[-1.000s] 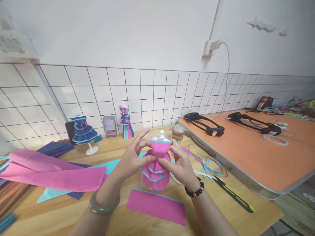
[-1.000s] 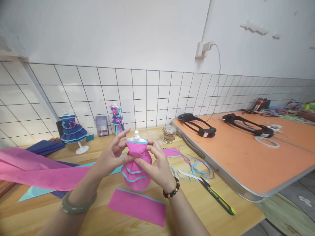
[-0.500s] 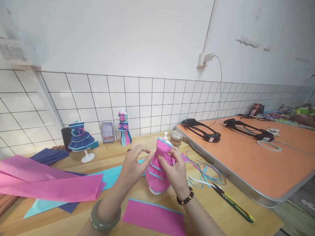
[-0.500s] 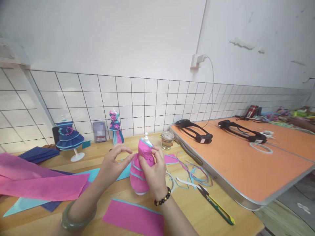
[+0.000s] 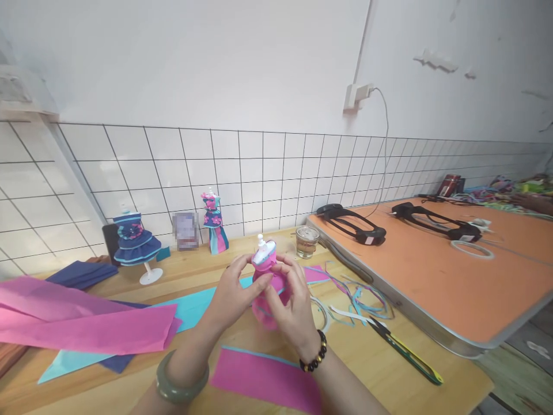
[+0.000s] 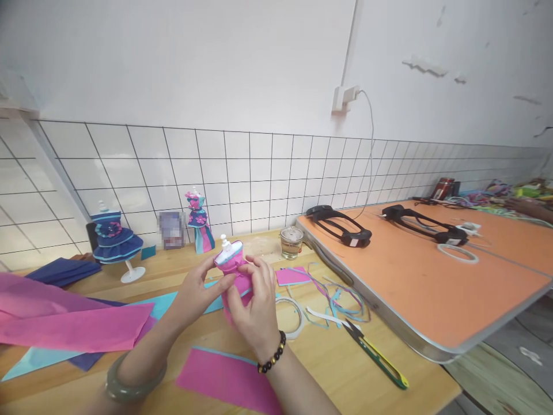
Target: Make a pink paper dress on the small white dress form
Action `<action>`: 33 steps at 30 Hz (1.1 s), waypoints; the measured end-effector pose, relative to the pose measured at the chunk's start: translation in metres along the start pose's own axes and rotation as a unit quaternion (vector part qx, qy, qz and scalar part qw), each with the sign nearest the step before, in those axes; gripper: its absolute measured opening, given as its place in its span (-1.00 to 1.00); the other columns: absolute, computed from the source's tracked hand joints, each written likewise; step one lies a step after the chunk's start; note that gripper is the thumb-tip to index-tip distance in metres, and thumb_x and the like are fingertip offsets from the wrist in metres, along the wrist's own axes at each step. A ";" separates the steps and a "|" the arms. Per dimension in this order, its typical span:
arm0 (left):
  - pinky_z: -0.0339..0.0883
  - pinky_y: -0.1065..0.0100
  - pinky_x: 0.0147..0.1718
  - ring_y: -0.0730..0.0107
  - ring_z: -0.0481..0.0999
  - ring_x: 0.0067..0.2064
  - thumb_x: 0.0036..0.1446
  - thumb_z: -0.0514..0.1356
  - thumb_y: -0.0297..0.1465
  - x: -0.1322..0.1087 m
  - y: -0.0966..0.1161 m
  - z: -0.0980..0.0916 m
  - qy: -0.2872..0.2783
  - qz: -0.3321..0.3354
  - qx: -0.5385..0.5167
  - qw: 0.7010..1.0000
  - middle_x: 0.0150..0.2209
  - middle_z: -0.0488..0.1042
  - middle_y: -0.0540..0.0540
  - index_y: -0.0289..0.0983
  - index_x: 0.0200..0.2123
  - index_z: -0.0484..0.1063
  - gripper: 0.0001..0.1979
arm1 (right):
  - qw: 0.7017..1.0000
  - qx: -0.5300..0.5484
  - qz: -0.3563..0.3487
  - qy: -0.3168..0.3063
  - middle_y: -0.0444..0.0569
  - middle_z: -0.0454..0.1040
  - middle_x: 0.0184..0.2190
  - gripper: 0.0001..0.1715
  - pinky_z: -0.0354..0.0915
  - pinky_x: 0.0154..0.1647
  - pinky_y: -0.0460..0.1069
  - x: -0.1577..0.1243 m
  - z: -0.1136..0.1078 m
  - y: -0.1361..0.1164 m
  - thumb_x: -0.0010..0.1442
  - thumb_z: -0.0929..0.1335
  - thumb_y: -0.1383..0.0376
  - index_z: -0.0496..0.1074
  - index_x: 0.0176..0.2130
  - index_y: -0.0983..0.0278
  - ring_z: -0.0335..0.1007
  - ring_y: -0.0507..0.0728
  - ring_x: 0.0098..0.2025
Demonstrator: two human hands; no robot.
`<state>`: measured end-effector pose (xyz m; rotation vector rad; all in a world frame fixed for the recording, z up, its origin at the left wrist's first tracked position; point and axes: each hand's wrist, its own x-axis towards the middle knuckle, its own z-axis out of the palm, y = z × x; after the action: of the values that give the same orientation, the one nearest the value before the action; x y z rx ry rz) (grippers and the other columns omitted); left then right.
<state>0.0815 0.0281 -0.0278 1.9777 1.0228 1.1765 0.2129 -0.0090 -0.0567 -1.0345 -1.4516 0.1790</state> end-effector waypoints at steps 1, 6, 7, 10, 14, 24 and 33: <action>0.18 0.18 0.06 0.16 0.35 0.07 0.07 0.21 -0.24 0.001 -0.001 0.000 -0.003 -0.003 -0.012 1.000 -0.02 0.45 -0.11 -0.20 -0.06 0.38 -0.64 | 1.000 0.000 -0.004 0.000 0.08 0.33 -0.03 -0.77 0.15 0.11 0.20 0.000 0.000 0.001 0.15 0.29 0.34 0.39 -0.14 0.21 0.19 0.23 0.11; 0.18 0.16 0.07 0.15 0.37 0.07 0.09 0.19 -0.29 0.005 -0.009 0.000 -0.011 0.001 -0.086 0.996 -0.01 0.47 -0.11 -0.21 -0.09 0.42 -0.70 | 0.999 0.041 0.004 0.017 0.05 0.39 -0.10 -0.83 0.19 0.08 0.16 0.003 -0.004 0.006 0.20 0.26 0.35 0.43 -0.23 0.21 0.26 0.18 0.04; 0.20 0.16 0.06 0.14 0.38 0.07 0.09 0.19 -0.30 0.005 -0.011 0.000 -0.016 -0.006 -0.105 0.994 -0.02 0.48 -0.11 -0.21 -0.10 0.43 -0.71 | 0.998 0.051 0.015 0.025 0.03 0.41 -0.14 -0.85 0.20 0.07 0.15 0.004 -0.005 0.007 0.20 0.26 0.35 0.43 -0.26 0.22 0.29 0.18 0.01; 0.25 0.16 0.01 0.12 0.43 0.01 0.07 0.21 -0.29 0.006 -0.014 -0.002 -0.027 -0.032 -0.147 0.988 -0.06 0.51 -0.12 -0.23 -0.11 0.44 -0.70 | 0.996 0.063 0.033 0.051 0.01 0.44 -0.22 -0.89 0.21 0.03 0.14 0.007 -0.008 0.007 0.19 0.29 0.33 0.42 -0.30 0.23 0.33 0.17 -0.05; 0.27 0.16 -0.01 0.10 0.42 0.02 0.06 0.22 -0.28 0.007 -0.016 -0.004 -0.035 -0.041 -0.163 0.985 -0.03 0.49 -0.14 -0.24 -0.11 0.44 -0.69 | 0.999 0.042 0.013 0.031 0.01 0.42 -0.18 -0.89 0.21 0.03 0.13 0.009 -0.010 0.006 0.18 0.31 0.33 0.45 -0.28 0.21 0.30 0.17 -0.03; 0.22 0.15 0.07 0.11 0.34 0.13 0.12 0.19 -0.31 0.006 -0.017 -0.006 -0.062 -0.006 -0.153 0.986 0.06 0.44 -0.11 -0.20 -0.06 0.43 -0.70 | 1.000 -0.014 -0.023 0.017 0.01 0.43 -0.20 -0.95 0.21 0.00 0.15 0.009 -0.005 0.005 0.14 0.36 0.31 0.46 -0.32 0.19 0.29 0.19 -0.03; 0.22 0.11 0.08 0.06 0.31 0.16 0.09 0.21 -0.29 0.005 -0.014 -0.006 -0.075 0.002 -0.142 0.987 0.10 0.40 -0.13 -0.21 -0.06 0.46 -0.67 | 0.999 -0.003 -0.042 0.007 0.01 0.40 -0.16 -0.86 0.21 0.03 0.16 0.010 -0.004 0.007 0.13 0.33 0.40 0.46 -0.31 0.19 0.27 0.19 0.00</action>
<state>0.0737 0.0402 -0.0342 1.8125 0.7300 1.0901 0.2217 -0.0005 -0.0529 -0.9764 -1.4814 0.1062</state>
